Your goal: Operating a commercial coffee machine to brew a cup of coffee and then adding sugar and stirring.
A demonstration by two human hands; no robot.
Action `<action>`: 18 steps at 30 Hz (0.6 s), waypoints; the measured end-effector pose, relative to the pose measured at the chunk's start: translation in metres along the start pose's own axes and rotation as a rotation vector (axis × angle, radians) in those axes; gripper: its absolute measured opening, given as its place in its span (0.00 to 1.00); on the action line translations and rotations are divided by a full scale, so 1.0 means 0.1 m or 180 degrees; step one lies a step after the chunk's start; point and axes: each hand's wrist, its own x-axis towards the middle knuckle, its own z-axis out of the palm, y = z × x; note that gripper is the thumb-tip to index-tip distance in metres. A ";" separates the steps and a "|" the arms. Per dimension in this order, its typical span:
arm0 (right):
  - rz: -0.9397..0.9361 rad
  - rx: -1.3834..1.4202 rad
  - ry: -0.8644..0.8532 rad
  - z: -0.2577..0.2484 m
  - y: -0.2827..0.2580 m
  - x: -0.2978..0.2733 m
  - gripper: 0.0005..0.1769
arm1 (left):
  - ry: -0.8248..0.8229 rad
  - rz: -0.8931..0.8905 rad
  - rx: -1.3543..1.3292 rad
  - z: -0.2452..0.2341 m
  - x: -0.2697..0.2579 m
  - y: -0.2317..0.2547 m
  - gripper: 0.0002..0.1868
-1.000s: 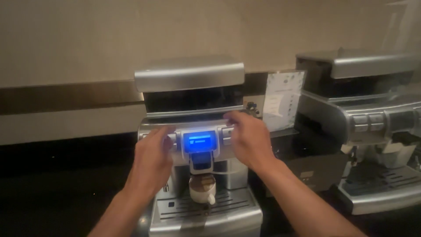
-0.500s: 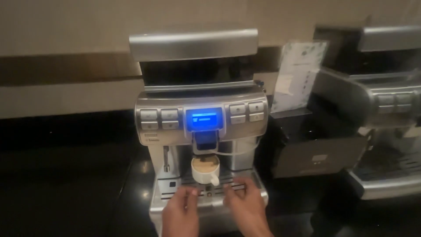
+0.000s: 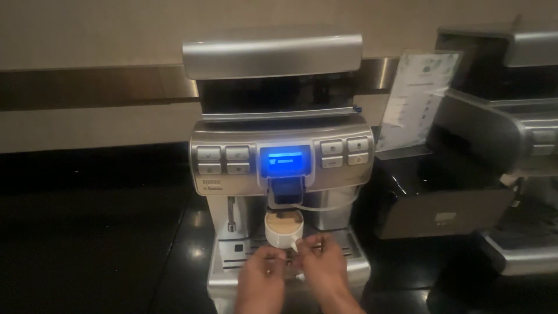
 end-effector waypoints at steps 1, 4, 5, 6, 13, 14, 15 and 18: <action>0.0007 -0.0003 -0.0007 0.01 -0.02 -0.01 0.16 | 0.0004 -0.0009 0.0003 0.00 0.00 0.03 0.09; 0.0150 -0.0117 -0.0190 0.02 0.02 0.01 0.13 | -0.0174 0.0071 -0.0067 0.03 0.01 0.06 0.10; 0.0067 -0.0094 -0.0201 0.04 0.09 0.07 0.13 | -0.0159 0.0007 -0.0104 0.05 0.02 0.05 0.11; -0.0017 -0.0071 -0.0213 0.06 0.15 0.13 0.13 | -0.0143 -0.0057 -0.0141 0.07 0.03 0.04 0.11; 0.0536 0.0382 -0.0794 0.12 0.35 0.37 0.17 | 0.0116 -0.0153 -0.0154 0.10 0.06 -0.07 0.11; 0.0432 0.0416 -0.0762 0.13 0.37 0.40 0.17 | 0.0063 -0.0235 -0.0202 0.11 0.08 -0.07 0.09; 0.0358 0.0448 -0.0743 0.15 0.42 0.38 0.16 | 0.0014 -0.0344 -0.0235 0.08 0.06 -0.10 0.09; 0.0108 0.0532 -0.0667 0.13 0.34 0.24 0.17 | -0.0141 -0.0210 -0.0404 0.07 0.05 -0.11 0.10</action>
